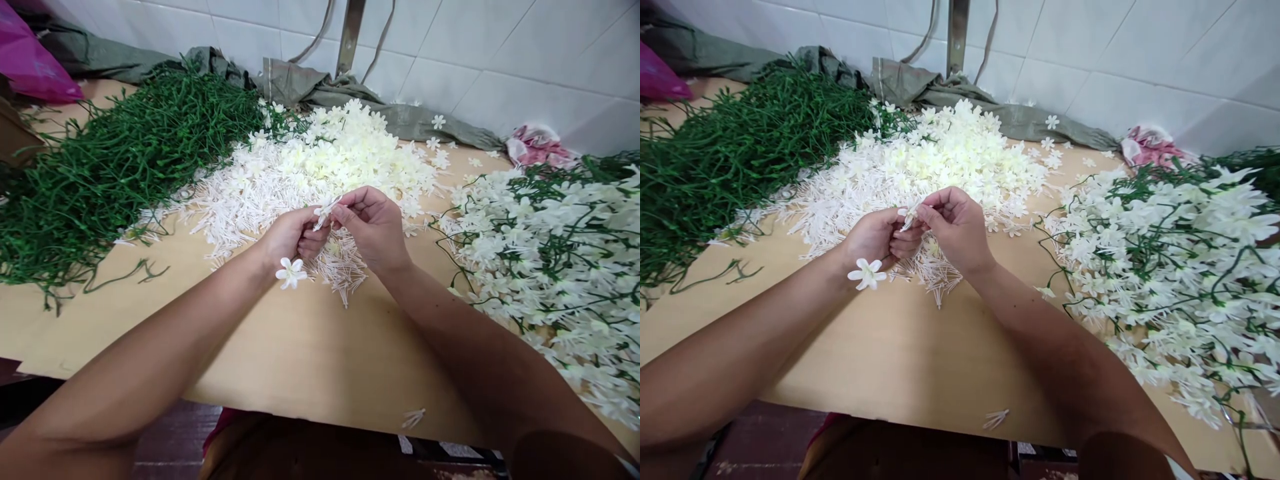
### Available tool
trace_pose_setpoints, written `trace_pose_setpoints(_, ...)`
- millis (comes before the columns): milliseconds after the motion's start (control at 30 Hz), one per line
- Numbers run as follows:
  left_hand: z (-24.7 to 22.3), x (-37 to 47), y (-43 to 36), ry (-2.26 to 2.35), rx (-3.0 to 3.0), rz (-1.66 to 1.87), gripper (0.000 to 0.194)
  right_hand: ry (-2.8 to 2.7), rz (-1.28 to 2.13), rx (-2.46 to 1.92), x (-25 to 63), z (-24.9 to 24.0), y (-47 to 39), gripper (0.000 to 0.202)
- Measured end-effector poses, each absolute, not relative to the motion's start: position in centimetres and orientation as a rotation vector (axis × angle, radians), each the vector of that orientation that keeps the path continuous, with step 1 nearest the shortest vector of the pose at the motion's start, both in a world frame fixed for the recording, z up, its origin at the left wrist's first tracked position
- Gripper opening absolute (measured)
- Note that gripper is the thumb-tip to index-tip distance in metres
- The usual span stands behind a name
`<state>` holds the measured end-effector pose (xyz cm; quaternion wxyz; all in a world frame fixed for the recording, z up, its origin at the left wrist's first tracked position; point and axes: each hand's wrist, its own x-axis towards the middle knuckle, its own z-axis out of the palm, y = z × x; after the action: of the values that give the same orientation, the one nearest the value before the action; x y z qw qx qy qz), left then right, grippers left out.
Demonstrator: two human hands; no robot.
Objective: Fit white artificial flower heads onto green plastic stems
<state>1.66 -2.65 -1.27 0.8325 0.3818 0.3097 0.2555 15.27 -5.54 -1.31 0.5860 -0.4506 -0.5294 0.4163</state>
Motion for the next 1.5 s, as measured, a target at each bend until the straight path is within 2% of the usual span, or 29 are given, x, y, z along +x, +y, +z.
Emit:
trace_pose_setpoints(300, -0.4, 1.7, -3.2, 0.693, 0.784, 0.489, 0.018, -1.495, 0.508, -0.996, 15.7, -2.4, -5.5, 0.012)
trace_pose_setpoints(533, -1.1, 1.7, -3.1, 0.749, 0.929, 0.509, 0.022, -1.745, 0.152, -0.986, 16.2, -2.9, -5.5, 0.011)
trace_pose_setpoints(633, -0.9, 1.9, -3.2, 0.829, 1.033, 0.555, 0.024, -1.771, 0.224, -1.023, 16.5, -2.7, -5.5, 0.011)
trace_pose_setpoints(733, -0.5, 2.1, -3.4, 0.935, 1.124, 0.671, 0.017, -1.732, 0.463, -1.042, 16.7, -2.5, -5.5, 0.011)
trace_pose_setpoints(867, -0.2, 1.8, -3.4, 1.035, 1.363, 0.795, 0.02, -1.697, 0.704, -1.016, 16.8, -2.2, -5.3, 0.012)
trace_pose_setpoints(933, -0.3, 1.5, -3.4, 1.051, 1.449, 0.83, 0.019, -1.655, 0.75, -1.034, 16.9, -2.1, -5.1, 0.006)
trace_pose_setpoints(1167, -0.4, 1.2, -3.3, 1.023, 1.442, 0.876, 0.006, -1.472, 0.887, -1.006, 17.0, -2.1, -4.8, 0.008)
trace_pose_setpoints(1300, -0.6, 1.2, -3.3, 0.97, 1.468, 0.877, 0.006, -1.459, 0.874, -0.998, 16.8, -2.3, -4.9, 0.009)
trace_pose_setpoints(1400, -0.8, 1.1, -3.1, 0.952, 1.511, 0.896, 0.008, -1.443, 0.897, -1.015, 16.6, -2.3, -5.1, 0.018)
trace_pose_setpoints(1500, -1.0, 1.0, -3.0, 0.942, 1.535, 0.89, 0.01, -1.439, 0.931, -1.088, 16.3, -2.2, -5.3, 0.046)
